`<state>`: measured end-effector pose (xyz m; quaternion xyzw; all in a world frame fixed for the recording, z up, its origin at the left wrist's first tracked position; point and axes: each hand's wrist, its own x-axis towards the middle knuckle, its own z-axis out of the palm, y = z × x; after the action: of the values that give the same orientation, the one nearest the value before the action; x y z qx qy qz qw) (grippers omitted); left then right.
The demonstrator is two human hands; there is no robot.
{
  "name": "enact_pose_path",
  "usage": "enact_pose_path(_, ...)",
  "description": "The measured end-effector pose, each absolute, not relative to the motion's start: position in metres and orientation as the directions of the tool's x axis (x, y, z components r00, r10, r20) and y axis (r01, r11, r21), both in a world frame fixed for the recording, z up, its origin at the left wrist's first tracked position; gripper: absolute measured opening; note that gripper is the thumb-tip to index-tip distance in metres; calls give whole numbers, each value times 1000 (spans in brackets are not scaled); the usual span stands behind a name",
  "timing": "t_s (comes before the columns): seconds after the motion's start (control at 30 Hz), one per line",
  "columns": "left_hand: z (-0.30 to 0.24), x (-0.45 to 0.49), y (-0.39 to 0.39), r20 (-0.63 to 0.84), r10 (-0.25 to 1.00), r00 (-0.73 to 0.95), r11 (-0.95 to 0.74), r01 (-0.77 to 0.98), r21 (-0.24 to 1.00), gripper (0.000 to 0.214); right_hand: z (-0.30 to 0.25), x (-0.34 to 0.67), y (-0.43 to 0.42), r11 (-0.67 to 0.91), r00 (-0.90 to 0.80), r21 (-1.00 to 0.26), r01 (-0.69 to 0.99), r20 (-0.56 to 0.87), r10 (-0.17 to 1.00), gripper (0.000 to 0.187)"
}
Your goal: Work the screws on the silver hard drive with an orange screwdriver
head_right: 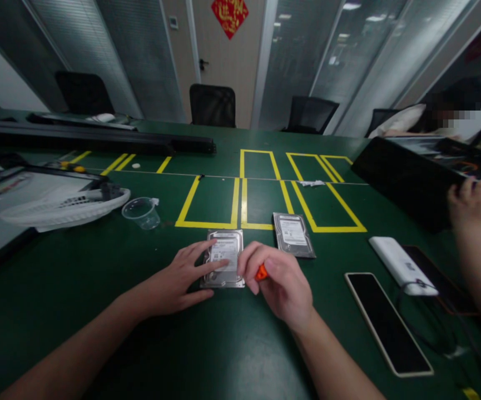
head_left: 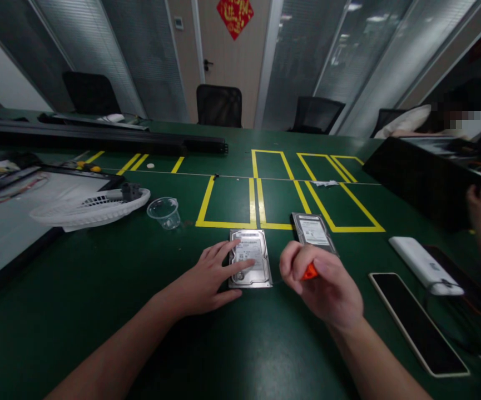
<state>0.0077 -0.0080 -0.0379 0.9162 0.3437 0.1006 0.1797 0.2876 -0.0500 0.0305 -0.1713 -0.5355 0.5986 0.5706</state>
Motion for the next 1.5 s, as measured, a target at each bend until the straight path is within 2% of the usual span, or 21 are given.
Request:
enact_pose_path(0.2, -38, 8, -8, 77, 666, 742, -702, 587, 404, 87, 28, 284, -50, 237, -255, -828, -508, 407, 877, 12)
enact_pose_path(0.4, -38, 9, -8, 81, 664, 744, -704, 585, 404, 85, 26, 282, -51, 217, -256, -839, -499, 382, 888, 3)
enact_pose_path(0.63, -36, 10, -7, 33, 675, 737, -684, 609, 403, 87, 33, 284, -51, 218, -251, -844, -491, 376, 892, 38)
enact_pose_path(0.87, -34, 10, -8, 58, 669, 741, -693, 594, 409, 83, 30, 284, -51, 228, -257, -845, -483, 386, 886, 13)
enact_pose_path(1.1, -35, 9, -8, 73, 669, 739, -694, 586, 419, 84, 33, 283, -54, 176, -262, -846, -503, 343, 902, 11)
enact_pose_path(1.13, -34, 10, -8, 70, 670, 739, -692, 589, 418, 84, 34, 284, -54, 180, -264, -846, -502, 347, 900, 13)
enact_pose_path(1.23, -34, 10, -8, 60, 670, 740, -691, 592, 413, 84, 36, 286, -53, 205, -276, -846, -492, 376, 885, 35)
enact_pose_path(1.3, -34, 10, -8, 63, 666, 743, -696, 588, 412, 83, 35, 286, -52, 226, -284, -850, -476, 392, 875, 40)
enact_pose_path(1.5, -36, 9, -8, 66, 668, 741, -697, 592, 405, 83, 31, 284, -51, 269, -258, -851, -451, 413, 874, 17)
